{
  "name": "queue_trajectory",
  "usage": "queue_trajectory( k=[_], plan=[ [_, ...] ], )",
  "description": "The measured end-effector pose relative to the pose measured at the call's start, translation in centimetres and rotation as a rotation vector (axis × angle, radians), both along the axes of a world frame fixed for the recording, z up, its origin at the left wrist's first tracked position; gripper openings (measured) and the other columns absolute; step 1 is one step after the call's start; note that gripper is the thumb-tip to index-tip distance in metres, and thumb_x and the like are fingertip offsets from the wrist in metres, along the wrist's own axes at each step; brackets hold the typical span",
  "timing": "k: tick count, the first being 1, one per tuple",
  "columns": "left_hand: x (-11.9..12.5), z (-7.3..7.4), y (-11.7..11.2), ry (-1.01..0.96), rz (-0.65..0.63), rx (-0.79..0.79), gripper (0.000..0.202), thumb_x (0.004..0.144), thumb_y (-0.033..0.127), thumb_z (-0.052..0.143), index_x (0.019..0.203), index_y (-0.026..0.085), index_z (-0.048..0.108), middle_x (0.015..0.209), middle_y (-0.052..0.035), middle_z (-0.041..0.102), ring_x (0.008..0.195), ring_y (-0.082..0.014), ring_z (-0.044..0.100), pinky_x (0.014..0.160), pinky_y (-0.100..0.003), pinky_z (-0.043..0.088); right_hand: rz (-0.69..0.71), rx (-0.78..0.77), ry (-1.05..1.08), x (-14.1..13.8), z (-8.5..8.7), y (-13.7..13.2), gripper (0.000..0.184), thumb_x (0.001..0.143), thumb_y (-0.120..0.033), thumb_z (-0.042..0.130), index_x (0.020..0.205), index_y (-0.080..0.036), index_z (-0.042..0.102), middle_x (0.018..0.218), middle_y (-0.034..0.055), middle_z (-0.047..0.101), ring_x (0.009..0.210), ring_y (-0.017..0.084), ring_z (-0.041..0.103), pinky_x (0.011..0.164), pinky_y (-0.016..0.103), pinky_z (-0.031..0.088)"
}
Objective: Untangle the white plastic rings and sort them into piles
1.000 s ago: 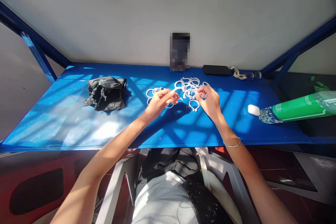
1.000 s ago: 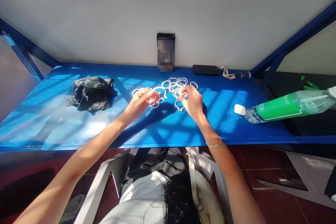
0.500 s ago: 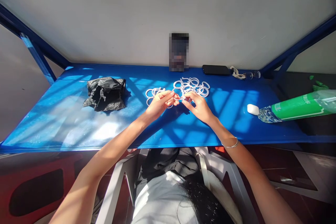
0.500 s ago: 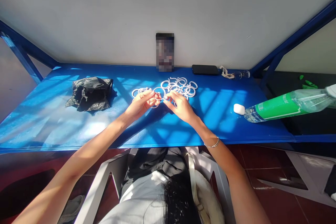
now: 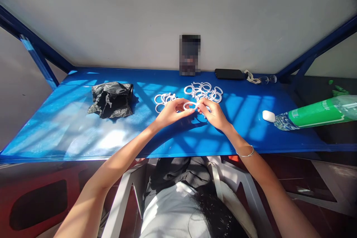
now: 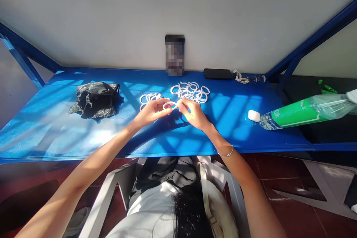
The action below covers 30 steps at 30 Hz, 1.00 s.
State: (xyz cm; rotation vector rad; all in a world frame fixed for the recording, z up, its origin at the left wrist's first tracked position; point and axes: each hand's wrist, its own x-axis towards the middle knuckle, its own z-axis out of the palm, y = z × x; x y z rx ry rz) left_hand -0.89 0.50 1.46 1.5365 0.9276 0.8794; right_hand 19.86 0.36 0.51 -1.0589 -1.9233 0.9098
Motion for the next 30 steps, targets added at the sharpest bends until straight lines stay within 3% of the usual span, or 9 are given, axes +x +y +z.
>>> queue_trajectory(
  k=[5,8,15,20,22,24,27,30],
  plan=[
    [0.2,-0.2,-0.4,0.039,-0.106,-0.035,0.045,0.079,0.059,0.07,0.081,0.014,0.073,0.067,-0.0037,0.066,0.06,-0.0135,0.059,0.056,-0.024,0.045,0.065,-0.299,0.253,-0.5,-0.4,0.0,0.051,0.087,-0.074,0.054,0.074,-0.024,0.052,0.064,-0.001,0.053,0.055,0.016,0.048,0.054,0.031,0.044],
    [0.5,-0.4,-0.4,-0.023,-0.14,-0.095,0.049,0.077,0.063,0.07,0.077,0.014,0.073,0.062,-0.003,0.063,0.057,-0.0127,0.057,0.055,-0.024,0.045,0.091,-0.397,0.372,-0.9,-0.4,-0.1,0.049,0.085,-0.07,0.06,0.071,-0.024,0.049,0.059,-0.0033,0.046,0.05,0.013,0.04,0.048,0.029,0.036],
    [0.4,-0.5,-0.4,-0.063,-0.167,-0.102,0.051,0.077,0.064,0.07,0.069,0.014,0.07,0.057,-0.0013,0.056,0.053,-0.0105,0.049,0.051,-0.025,0.037,0.078,-0.43,0.381,-1.0,-0.6,-0.2,0.043,0.088,-0.063,0.057,0.072,-0.024,0.046,0.058,-0.0047,0.036,0.05,0.013,0.028,0.048,0.029,0.026],
    [0.4,-0.5,-0.4,-0.025,-0.164,-0.083,0.052,0.079,0.065,0.067,0.07,0.014,0.069,0.057,-0.0015,0.054,0.053,-0.0115,0.047,0.052,-0.027,0.035,0.084,-0.403,0.382,-1.3,-0.7,-0.2,0.05,0.087,-0.071,0.056,0.073,-0.025,0.044,0.057,-0.0053,0.033,0.049,0.013,0.026,0.047,0.029,0.026],
    [0.3,-0.4,-0.3,0.046,-0.116,-0.032,0.052,0.08,0.065,0.063,0.074,0.014,0.07,0.059,-0.0012,0.055,0.054,-0.0121,0.048,0.053,-0.027,0.035,0.074,-0.373,0.331,-1.4,-0.7,-0.2,0.051,0.088,-0.074,0.05,0.074,-0.025,0.044,0.059,-0.0045,0.037,0.049,0.013,0.03,0.047,0.029,0.028],
    [0.0,-0.5,0.1,0.19,0.008,0.108,0.049,0.081,0.062,0.063,0.079,0.014,0.07,0.061,-0.0003,0.055,0.055,-0.0125,0.048,0.054,-0.027,0.036,0.035,-0.288,0.203,-1.1,-0.6,-0.1,0.049,0.093,-0.071,0.042,0.077,-0.025,0.047,0.062,-0.0027,0.043,0.052,0.014,0.037,0.051,0.029,0.032],
    [-1.0,-0.8,0.9,0.521,0.222,0.415,0.039,0.083,0.052,0.067,0.092,0.014,0.068,0.071,-0.0021,0.059,0.062,-0.0154,0.052,0.06,-0.028,0.04,-0.107,-0.043,-0.182,0.0,-0.3,0.1,0.038,0.098,-0.054,0.043,0.08,-0.022,0.053,0.067,0.0,0.053,0.06,0.016,0.048,0.058,0.03,0.035],
    [-2.3,-1.1,1.7,0.868,0.293,0.602,0.033,0.088,0.043,0.065,0.105,0.015,0.065,0.091,-0.0094,0.064,0.082,-0.0232,0.059,0.074,-0.034,0.045,-0.208,0.115,-0.54,1.3,0.3,0.5,0.029,0.094,-0.043,0.054,0.075,-0.021,0.055,0.071,0.0021,0.061,0.069,0.017,0.055,0.062,0.029,0.034]
  ],
)
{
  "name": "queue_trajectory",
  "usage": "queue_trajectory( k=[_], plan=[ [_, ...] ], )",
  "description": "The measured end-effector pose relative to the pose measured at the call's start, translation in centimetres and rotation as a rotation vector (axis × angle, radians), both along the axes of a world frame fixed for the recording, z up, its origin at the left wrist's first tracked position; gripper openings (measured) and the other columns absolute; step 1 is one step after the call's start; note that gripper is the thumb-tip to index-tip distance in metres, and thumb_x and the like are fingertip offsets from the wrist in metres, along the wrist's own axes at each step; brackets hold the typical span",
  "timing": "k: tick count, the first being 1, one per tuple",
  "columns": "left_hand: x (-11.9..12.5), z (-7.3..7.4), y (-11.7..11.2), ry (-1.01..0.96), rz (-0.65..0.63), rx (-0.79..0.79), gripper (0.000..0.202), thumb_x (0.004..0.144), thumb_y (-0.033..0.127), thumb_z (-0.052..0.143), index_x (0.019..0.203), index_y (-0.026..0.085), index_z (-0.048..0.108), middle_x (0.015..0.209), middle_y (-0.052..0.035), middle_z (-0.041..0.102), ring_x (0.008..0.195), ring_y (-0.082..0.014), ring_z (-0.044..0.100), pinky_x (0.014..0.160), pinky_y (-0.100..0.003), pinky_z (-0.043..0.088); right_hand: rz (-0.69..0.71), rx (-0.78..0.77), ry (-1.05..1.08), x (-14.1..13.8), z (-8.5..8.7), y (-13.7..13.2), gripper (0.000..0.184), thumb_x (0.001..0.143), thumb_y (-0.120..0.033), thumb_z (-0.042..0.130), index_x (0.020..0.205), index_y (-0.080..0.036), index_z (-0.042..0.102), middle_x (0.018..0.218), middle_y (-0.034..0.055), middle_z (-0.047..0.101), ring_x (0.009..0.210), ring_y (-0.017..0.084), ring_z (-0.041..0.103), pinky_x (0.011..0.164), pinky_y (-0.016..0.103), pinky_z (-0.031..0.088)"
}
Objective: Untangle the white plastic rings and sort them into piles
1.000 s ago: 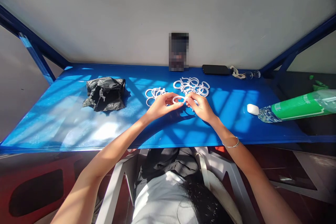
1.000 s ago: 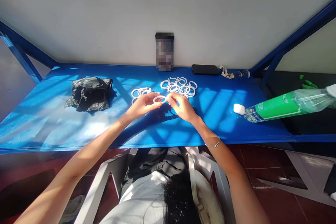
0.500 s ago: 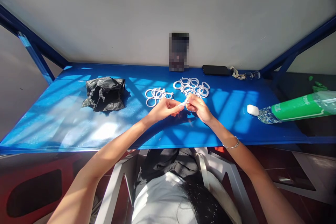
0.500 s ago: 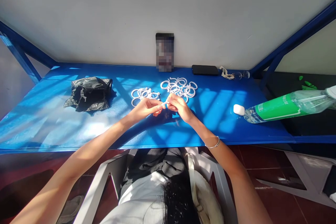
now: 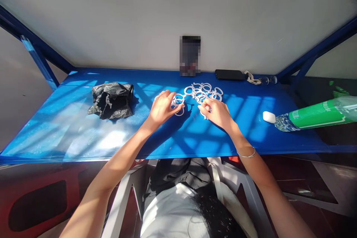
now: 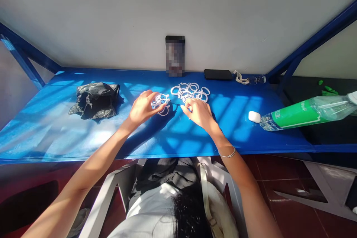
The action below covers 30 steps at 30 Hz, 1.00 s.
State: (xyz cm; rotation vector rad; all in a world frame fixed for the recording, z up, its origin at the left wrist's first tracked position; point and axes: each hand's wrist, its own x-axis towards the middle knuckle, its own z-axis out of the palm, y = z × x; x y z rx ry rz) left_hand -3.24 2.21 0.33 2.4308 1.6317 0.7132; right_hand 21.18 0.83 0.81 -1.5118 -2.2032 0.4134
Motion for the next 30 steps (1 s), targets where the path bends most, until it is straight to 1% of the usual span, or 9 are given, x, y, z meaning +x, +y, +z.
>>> queue_trajectory(
  k=[3,5,11,13,16,19,22,27,30],
  plan=[
    [-0.9,-0.1,0.4,0.238,0.06,0.026,0.032,0.092,0.041,0.061,0.11,0.013,0.062,0.102,-0.0146,0.064,0.096,-0.0298,0.06,0.084,-0.039,0.046,0.024,-0.026,-0.156,0.9,0.4,0.3,0.029,0.088,-0.041,0.064,0.07,-0.02,0.055,0.073,0.0024,0.063,0.074,0.018,0.058,0.061,0.028,0.033],
    [-1.1,0.0,0.3,0.314,0.094,0.008,0.032,0.093,0.04,0.061,0.11,0.013,0.061,0.105,-0.0156,0.063,0.099,-0.0319,0.059,0.085,-0.04,0.045,0.05,-0.05,-0.199,1.2,0.4,0.3,0.027,0.084,-0.039,0.068,0.068,-0.02,0.056,0.073,0.0024,0.065,0.076,0.019,0.059,0.061,0.027,0.033],
    [-1.0,0.1,-0.3,0.355,0.13,-0.023,0.03,0.093,0.039,0.061,0.111,0.014,0.06,0.111,-0.0168,0.061,0.104,-0.0349,0.058,0.082,-0.041,0.045,0.171,-0.107,-0.159,1.0,0.0,0.1,0.017,0.08,-0.017,0.062,0.064,-0.019,0.057,0.072,0.0024,0.065,0.072,0.018,0.058,0.062,0.027,0.033],
    [-1.0,0.0,-0.3,0.322,0.12,-0.014,0.033,0.092,0.039,0.063,0.115,0.014,0.06,0.113,-0.0178,0.061,0.105,-0.0358,0.058,0.082,-0.042,0.046,0.215,-0.114,-0.093,0.9,0.0,0.0,0.018,0.081,-0.015,0.06,0.064,-0.019,0.057,0.068,0.0017,0.061,0.068,0.017,0.056,0.062,0.028,0.034],
    [-1.0,0.0,0.1,0.191,0.024,0.015,0.037,0.092,0.037,0.064,0.123,0.015,0.059,0.119,-0.0173,0.06,0.111,-0.0345,0.056,0.087,-0.043,0.047,0.3,-0.142,0.115,0.7,0.2,0.0,0.02,0.088,-0.027,0.059,0.07,-0.019,0.06,0.067,0.0007,0.057,0.065,0.016,0.052,0.062,0.028,0.038],
    [-0.5,0.4,0.1,-0.026,-0.22,-0.028,0.035,0.094,0.036,0.061,0.126,0.02,0.06,0.123,-0.0132,0.06,0.114,-0.0291,0.056,0.095,-0.042,0.048,0.364,-0.2,0.336,0.4,0.6,0.1,0.023,0.092,-0.038,0.059,0.079,-0.019,0.063,0.076,0.002,0.06,0.069,0.016,0.053,0.065,0.029,0.043],
    [0.3,0.9,-0.5,-0.247,-0.417,-0.17,0.033,0.097,0.041,0.055,0.121,0.022,0.065,0.119,-0.0096,0.064,0.109,-0.0246,0.061,0.093,-0.037,0.051,0.364,-0.308,0.511,0.1,0.8,0.2,0.027,0.09,-0.045,0.062,0.082,-0.02,0.062,0.084,0.003,0.062,0.075,0.017,0.056,0.069,0.031,0.047],
    [1.6,1.3,-1.4,-0.507,-0.428,-0.353,0.039,0.095,0.052,0.053,0.092,0.019,0.073,0.093,-0.0066,0.073,0.089,-0.0213,0.066,0.08,-0.032,0.052,0.235,-0.563,0.791,-0.3,0.7,0.3,0.038,0.082,-0.056,0.072,0.081,-0.02,0.06,0.076,0.0003,0.06,0.065,0.014,0.054,0.061,0.029,0.047],
    [2.0,1.0,-1.4,-0.69,-0.4,-0.546,0.047,0.089,0.061,0.058,0.08,0.016,0.071,0.077,-0.0061,0.072,0.075,-0.019,0.067,0.073,-0.03,0.053,0.207,-0.629,0.882,-0.5,0.5,0.3,0.039,0.081,-0.057,0.074,0.083,-0.02,0.061,0.076,0.0007,0.062,0.061,0.013,0.055,0.058,0.028,0.047]
  ],
)
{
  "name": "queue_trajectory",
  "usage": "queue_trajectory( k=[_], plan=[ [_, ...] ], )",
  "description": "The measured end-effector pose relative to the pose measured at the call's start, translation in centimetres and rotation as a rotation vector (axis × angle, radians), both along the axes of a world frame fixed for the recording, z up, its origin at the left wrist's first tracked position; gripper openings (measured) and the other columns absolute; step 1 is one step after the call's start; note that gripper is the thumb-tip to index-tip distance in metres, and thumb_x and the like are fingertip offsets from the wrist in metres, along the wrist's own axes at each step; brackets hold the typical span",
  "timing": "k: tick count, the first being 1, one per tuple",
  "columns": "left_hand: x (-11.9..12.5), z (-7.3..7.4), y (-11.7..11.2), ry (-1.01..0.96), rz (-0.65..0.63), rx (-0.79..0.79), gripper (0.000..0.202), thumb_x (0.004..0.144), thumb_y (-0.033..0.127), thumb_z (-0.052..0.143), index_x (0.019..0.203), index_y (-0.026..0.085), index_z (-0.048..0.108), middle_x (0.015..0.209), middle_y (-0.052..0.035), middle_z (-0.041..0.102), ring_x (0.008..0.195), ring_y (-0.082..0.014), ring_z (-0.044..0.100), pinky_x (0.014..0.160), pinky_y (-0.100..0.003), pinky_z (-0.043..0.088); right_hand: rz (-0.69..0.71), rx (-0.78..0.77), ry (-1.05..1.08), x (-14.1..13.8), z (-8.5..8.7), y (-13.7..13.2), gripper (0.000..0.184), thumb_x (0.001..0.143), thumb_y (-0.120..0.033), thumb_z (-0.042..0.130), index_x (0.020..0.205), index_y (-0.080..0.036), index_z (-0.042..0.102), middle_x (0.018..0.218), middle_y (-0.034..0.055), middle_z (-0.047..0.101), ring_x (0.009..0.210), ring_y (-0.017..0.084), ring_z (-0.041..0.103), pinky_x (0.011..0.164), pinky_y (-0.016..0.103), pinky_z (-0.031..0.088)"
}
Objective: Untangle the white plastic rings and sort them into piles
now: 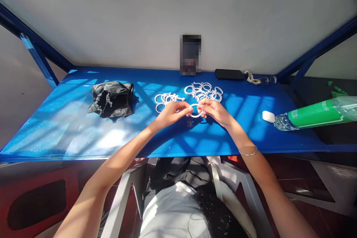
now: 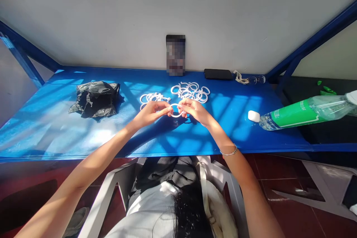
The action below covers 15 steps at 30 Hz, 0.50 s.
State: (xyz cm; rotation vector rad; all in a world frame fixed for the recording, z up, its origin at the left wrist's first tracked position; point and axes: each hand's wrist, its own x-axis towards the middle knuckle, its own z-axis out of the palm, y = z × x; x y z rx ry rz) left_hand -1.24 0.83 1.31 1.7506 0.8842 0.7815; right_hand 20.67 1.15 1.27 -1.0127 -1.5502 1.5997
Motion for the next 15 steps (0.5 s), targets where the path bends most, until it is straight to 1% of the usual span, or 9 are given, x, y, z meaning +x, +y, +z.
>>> queue_trajectory(
  k=[2,4,7,9,11,13,15],
  plan=[
    [0.11,-0.3,0.16,-0.086,0.005,-0.131,0.051,0.084,0.065,0.063,0.077,0.015,0.069,0.07,-0.0056,0.071,0.069,-0.018,0.066,0.069,-0.029,0.054,-0.017,-0.001,0.036,-0.12,-0.14,0.02,0.039,0.081,-0.057,0.073,0.088,-0.02,0.063,0.079,0.0012,0.065,0.063,0.014,0.058,0.059,0.028,0.049],
    [0.13,-0.57,0.32,-0.143,0.024,-0.22,0.052,0.079,0.067,0.067,0.078,0.015,0.069,0.066,-0.0046,0.07,0.065,-0.0173,0.066,0.067,-0.03,0.054,-0.057,0.037,0.056,-0.17,-0.18,0.04,0.039,0.08,-0.056,0.075,0.095,-0.022,0.064,0.082,0.0015,0.067,0.068,0.015,0.062,0.063,0.029,0.052],
    [0.09,-0.77,0.5,-0.185,0.049,-0.278,0.052,0.078,0.068,0.067,0.078,0.016,0.069,0.065,-0.0035,0.069,0.064,-0.0173,0.066,0.067,-0.03,0.055,-0.123,0.118,0.053,-0.13,-0.08,0.08,0.041,0.074,-0.054,0.081,0.095,-0.023,0.063,0.089,0.0022,0.069,0.079,0.019,0.067,0.069,0.031,0.055],
    [0.08,-0.74,0.53,-0.195,0.059,-0.269,0.051,0.078,0.068,0.067,0.078,0.016,0.069,0.065,-0.0031,0.068,0.064,-0.0176,0.066,0.067,-0.031,0.055,-0.158,0.138,0.036,-0.06,-0.04,0.17,0.042,0.072,-0.055,0.082,0.092,-0.023,0.064,0.09,0.0026,0.07,0.08,0.019,0.068,0.071,0.032,0.056],
    [0.1,-0.56,0.47,-0.192,0.075,-0.241,0.049,0.078,0.066,0.068,0.078,0.017,0.069,0.066,-0.0032,0.068,0.064,-0.0175,0.066,0.067,-0.031,0.055,-0.191,0.108,0.005,0.01,-0.11,0.32,0.044,0.073,-0.06,0.08,0.091,-0.023,0.065,0.086,0.0024,0.07,0.074,0.019,0.068,0.068,0.031,0.056],
    [0.12,-0.26,0.3,-0.166,0.09,-0.195,0.046,0.079,0.064,0.068,0.079,0.017,0.069,0.068,-0.004,0.069,0.066,-0.0177,0.065,0.068,-0.031,0.055,-0.22,0.046,-0.036,0.05,-0.28,0.49,0.048,0.073,-0.067,0.076,0.088,-0.022,0.064,0.076,0.0015,0.068,0.065,0.017,0.066,0.06,0.029,0.054],
    [0.15,0.08,0.04,-0.103,0.102,-0.108,0.044,0.082,0.061,0.067,0.079,0.017,0.07,0.073,-0.0051,0.071,0.069,-0.0181,0.066,0.07,-0.031,0.055,-0.222,-0.016,-0.081,0.07,-0.47,0.59,0.054,0.074,-0.074,0.07,0.081,-0.021,0.062,0.066,0.0007,0.064,0.055,0.016,0.062,0.051,0.027,0.049]
  ],
)
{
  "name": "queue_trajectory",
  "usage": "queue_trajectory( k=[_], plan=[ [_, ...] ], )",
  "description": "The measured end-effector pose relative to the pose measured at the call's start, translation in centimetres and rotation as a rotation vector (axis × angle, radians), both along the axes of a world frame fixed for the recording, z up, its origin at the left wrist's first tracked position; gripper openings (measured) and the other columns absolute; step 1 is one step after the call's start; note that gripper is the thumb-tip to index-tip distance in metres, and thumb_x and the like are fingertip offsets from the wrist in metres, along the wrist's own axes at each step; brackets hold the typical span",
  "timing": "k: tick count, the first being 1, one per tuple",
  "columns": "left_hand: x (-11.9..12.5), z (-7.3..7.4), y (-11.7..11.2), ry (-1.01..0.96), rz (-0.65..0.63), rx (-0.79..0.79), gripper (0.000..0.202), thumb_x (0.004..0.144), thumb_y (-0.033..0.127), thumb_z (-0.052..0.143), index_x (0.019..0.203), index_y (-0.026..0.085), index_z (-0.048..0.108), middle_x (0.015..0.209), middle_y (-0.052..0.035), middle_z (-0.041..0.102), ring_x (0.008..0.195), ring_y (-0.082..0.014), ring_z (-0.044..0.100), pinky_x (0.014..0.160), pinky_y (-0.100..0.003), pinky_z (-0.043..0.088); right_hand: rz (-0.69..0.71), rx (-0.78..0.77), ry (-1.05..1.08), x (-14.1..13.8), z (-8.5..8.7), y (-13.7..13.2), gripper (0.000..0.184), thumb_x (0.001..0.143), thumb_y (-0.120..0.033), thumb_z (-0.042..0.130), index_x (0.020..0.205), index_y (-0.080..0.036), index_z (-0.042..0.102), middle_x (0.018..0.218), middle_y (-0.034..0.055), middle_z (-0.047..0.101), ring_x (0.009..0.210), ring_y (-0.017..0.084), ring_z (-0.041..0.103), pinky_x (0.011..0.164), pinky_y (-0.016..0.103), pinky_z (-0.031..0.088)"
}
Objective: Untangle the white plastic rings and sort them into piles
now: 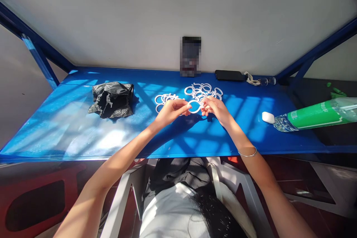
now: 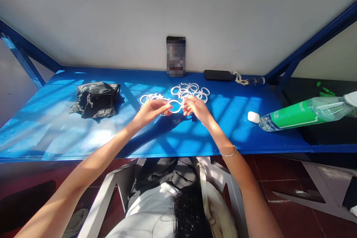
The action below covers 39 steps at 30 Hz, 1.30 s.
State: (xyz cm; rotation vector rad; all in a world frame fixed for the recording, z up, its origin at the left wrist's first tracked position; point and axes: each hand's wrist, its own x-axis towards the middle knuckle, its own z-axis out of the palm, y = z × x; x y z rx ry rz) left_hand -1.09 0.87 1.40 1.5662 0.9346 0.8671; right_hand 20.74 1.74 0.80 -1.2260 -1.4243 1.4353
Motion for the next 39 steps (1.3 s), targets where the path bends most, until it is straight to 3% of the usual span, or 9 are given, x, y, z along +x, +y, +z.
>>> queue_trajectory(
  k=[4,7,14,19,29,39],
  plan=[
    [0.1,0.4,-0.5,0.203,0.069,0.253,0.041,0.088,0.057,0.06,0.082,0.019,0.072,0.082,-0.0056,0.074,0.075,-0.019,0.065,0.073,-0.031,0.052,0.067,-0.029,-0.041,-0.1,-0.3,-0.1,0.059,0.077,-0.078,0.064,0.073,-0.02,0.058,0.06,0.0005,0.059,0.049,0.013,0.057,0.044,0.026,0.043],
    [0.2,0.3,-0.7,0.258,0.085,0.333,0.038,0.089,0.055,0.059,0.082,0.02,0.072,0.083,-0.0051,0.074,0.076,-0.019,0.065,0.074,-0.031,0.051,0.08,0.028,-0.034,-0.1,-0.4,-0.2,0.058,0.076,-0.077,0.067,0.073,-0.019,0.059,0.06,-0.0002,0.058,0.05,0.013,0.055,0.047,0.026,0.044],
    [0.4,0.2,-0.7,0.12,0.031,0.103,0.048,0.082,0.057,0.067,0.105,0.015,0.07,0.091,-0.0072,0.073,0.075,-0.0175,0.066,0.069,-0.028,0.053,0.081,0.208,-0.053,-0.6,-0.2,-0.7,0.053,0.079,-0.074,0.066,0.073,-0.022,0.057,0.063,-0.0014,0.056,0.053,0.013,0.053,0.053,0.029,0.048],
    [0.5,0.2,-0.7,0.11,-0.061,0.05,0.047,0.084,0.058,0.065,0.098,0.013,0.071,0.085,-0.0061,0.071,0.07,-0.0155,0.063,0.062,-0.026,0.049,0.099,0.282,-0.088,-1.0,-0.2,-1.3,0.049,0.084,-0.072,0.062,0.076,-0.023,0.058,0.067,-0.0002,0.059,0.058,0.016,0.055,0.061,0.032,0.05],
    [0.7,0.9,-1.3,0.116,-0.022,0.066,0.044,0.084,0.056,0.066,0.09,0.014,0.074,0.073,-0.003,0.065,0.066,-0.0127,0.054,0.059,-0.023,0.042,0.079,0.115,0.088,-1.2,-0.6,-1.1,0.053,0.072,-0.074,0.072,0.086,-0.024,0.064,0.073,0.0009,0.065,0.067,0.019,0.063,0.069,0.035,0.055],
    [0.7,0.8,-1.2,0.165,-0.03,0.105,0.043,0.083,0.055,0.064,0.084,0.013,0.074,0.067,-0.0016,0.061,0.063,-0.0111,0.048,0.059,-0.024,0.041,0.045,0.036,0.17,-1.3,-1.0,-1.4,0.051,0.066,-0.07,0.08,0.081,-0.024,0.066,0.067,0.0013,0.061,0.062,0.018,0.056,0.063,0.035,0.053]
  ],
)
